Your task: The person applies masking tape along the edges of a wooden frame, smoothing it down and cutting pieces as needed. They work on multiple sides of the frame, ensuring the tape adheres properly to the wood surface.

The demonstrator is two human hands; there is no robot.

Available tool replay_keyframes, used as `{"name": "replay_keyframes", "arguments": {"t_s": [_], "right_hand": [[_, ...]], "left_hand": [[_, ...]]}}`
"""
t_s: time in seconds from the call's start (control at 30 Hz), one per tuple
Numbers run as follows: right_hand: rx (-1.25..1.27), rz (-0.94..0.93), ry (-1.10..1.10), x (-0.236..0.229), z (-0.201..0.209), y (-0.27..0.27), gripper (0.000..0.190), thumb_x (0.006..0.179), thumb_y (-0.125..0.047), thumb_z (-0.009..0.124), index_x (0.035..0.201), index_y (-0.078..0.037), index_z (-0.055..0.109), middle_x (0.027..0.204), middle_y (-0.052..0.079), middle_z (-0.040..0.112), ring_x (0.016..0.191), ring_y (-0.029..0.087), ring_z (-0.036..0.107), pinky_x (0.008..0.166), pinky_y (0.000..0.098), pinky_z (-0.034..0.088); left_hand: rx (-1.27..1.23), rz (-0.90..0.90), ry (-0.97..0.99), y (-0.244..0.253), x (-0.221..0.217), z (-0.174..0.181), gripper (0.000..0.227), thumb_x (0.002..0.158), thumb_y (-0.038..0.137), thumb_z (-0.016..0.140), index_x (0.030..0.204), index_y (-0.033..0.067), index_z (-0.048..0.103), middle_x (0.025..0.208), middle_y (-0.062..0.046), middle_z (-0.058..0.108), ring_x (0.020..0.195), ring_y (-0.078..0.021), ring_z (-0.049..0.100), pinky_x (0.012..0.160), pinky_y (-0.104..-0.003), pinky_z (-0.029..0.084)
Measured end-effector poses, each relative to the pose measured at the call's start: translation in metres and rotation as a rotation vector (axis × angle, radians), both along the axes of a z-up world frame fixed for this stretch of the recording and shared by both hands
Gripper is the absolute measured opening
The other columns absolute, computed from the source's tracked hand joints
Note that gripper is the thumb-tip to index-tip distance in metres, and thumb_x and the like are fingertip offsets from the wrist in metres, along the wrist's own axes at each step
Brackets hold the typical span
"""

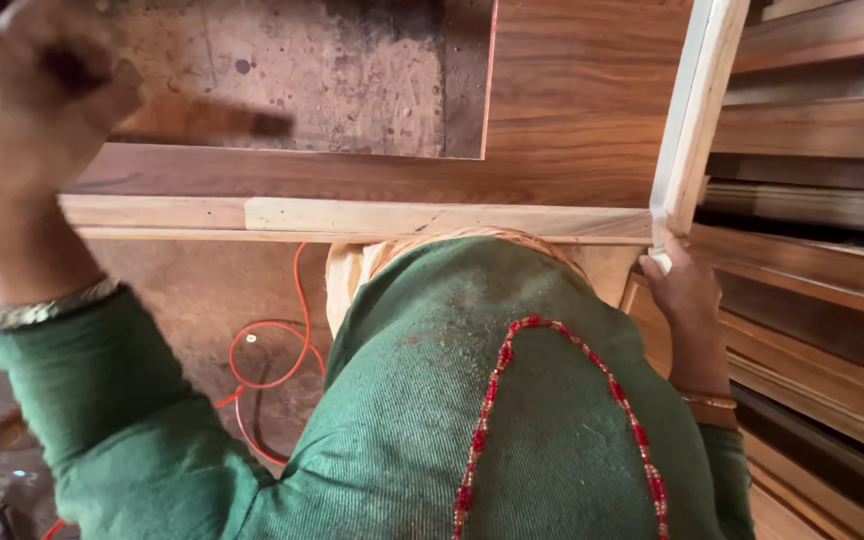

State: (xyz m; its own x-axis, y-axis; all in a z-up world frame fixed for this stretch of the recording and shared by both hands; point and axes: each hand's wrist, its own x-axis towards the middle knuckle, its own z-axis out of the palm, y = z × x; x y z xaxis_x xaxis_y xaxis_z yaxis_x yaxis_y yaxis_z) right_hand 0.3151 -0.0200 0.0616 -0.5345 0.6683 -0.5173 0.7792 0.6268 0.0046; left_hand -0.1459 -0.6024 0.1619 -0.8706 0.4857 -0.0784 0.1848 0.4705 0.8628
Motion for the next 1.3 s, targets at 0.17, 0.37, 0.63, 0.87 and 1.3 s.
{"name": "replay_keyframes", "arguments": {"t_s": [0.17, 0.37, 0.63, 0.87, 1.3], "right_hand": [[0.000, -0.021, 0.009, -0.008, 0.003, -0.004, 0.067, 0.089, -0.048, 0.064, 0.154, -0.042, 0.049, 0.127, 0.017, 0.069, 0.116, 0.044, 0.064, 0.099, 0.0541, 0.049], [-0.020, -0.047, 0.022, -0.011, 0.008, -0.010, 0.067, 0.089, -0.047, 0.062, 0.153, -0.042, 0.046, 0.132, 0.017, 0.064, 0.114, 0.047, 0.059, 0.097, 0.0555, 0.046], [-0.007, -0.072, -0.038, -0.017, 0.009, -0.011, 0.059, 0.095, -0.049, 0.059, 0.153, -0.037, 0.051, 0.117, 0.024, 0.071, 0.111, 0.043, 0.066, 0.098, 0.0538, 0.051], [-0.001, -0.050, 0.114, -0.015, 0.009, -0.012, 0.056, 0.090, -0.041, 0.061, 0.144, -0.026, 0.059, 0.133, 0.018, 0.065, 0.115, 0.047, 0.059, 0.097, 0.0578, 0.045], [-0.007, -0.021, 0.347, -0.017, 0.038, -0.029, 0.054, 0.093, -0.045, 0.062, 0.143, -0.024, 0.061, 0.131, 0.016, 0.067, 0.118, 0.042, 0.062, 0.100, 0.0497, 0.049]], "left_hand": [[-0.302, -0.094, 0.277, 0.077, -0.011, 0.016, 0.037, 0.096, 0.011, 0.094, 0.085, -0.0010, 0.061, 0.080, -0.008, 0.061, 0.069, -0.0155, 0.058, 0.063, -0.032, 0.047], [0.111, -0.118, 0.468, 0.115, -0.039, -0.048, 0.023, 0.089, -0.008, 0.073, 0.110, -0.0007, 0.067, 0.090, -0.007, 0.062, 0.077, -0.0138, 0.058, 0.073, -0.027, 0.049], [0.815, 0.497, 0.455, 0.148, -0.055, -0.118, 0.014, 0.098, 0.008, 0.076, 0.106, -0.0017, 0.069, 0.074, -0.011, 0.077, 0.051, -0.0124, 0.058, 0.046, -0.033, 0.050], [0.645, 0.535, 0.592, 0.162, -0.035, -0.138, 0.028, 0.102, 0.013, 0.070, 0.127, 0.0029, 0.062, 0.117, -0.018, 0.066, 0.096, -0.0235, 0.075, 0.086, -0.032, 0.067], [0.359, 0.424, 0.055, 0.167, -0.011, -0.209, 0.013, 0.096, 0.009, 0.077, 0.107, 0.0036, 0.080, 0.088, -0.010, 0.078, 0.071, -0.0148, 0.069, 0.064, -0.030, 0.052]]}}
